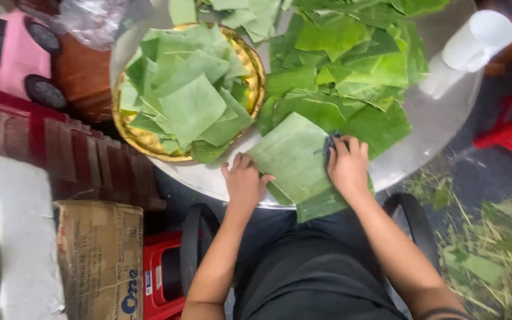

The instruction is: A person is cleaning banana leaves by wiping them with a cloth and stacking them on a metal table.

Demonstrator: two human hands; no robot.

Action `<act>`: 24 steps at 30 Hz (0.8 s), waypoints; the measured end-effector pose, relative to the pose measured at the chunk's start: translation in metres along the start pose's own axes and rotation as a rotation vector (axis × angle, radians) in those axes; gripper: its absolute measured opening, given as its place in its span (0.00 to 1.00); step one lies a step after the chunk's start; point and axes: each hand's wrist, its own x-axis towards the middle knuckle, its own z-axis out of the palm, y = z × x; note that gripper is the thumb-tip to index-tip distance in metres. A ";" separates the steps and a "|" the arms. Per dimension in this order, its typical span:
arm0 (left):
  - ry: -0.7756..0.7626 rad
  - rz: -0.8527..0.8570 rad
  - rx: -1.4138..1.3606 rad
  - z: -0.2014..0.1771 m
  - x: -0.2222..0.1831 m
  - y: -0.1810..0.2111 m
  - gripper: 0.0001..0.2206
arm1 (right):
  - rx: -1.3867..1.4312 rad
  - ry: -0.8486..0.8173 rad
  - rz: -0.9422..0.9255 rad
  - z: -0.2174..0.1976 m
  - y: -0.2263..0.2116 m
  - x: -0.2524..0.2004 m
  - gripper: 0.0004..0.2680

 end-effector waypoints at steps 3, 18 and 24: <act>0.062 0.048 -0.043 0.013 0.000 -0.005 0.25 | 0.149 0.000 0.030 -0.024 -0.031 0.020 0.06; 0.112 0.104 -0.005 0.025 0.004 -0.013 0.26 | 0.086 -0.205 -0.014 0.026 -0.049 0.059 0.07; 0.193 0.127 -0.012 0.024 0.002 -0.013 0.27 | 0.090 -0.007 -0.191 0.095 -0.057 0.087 0.02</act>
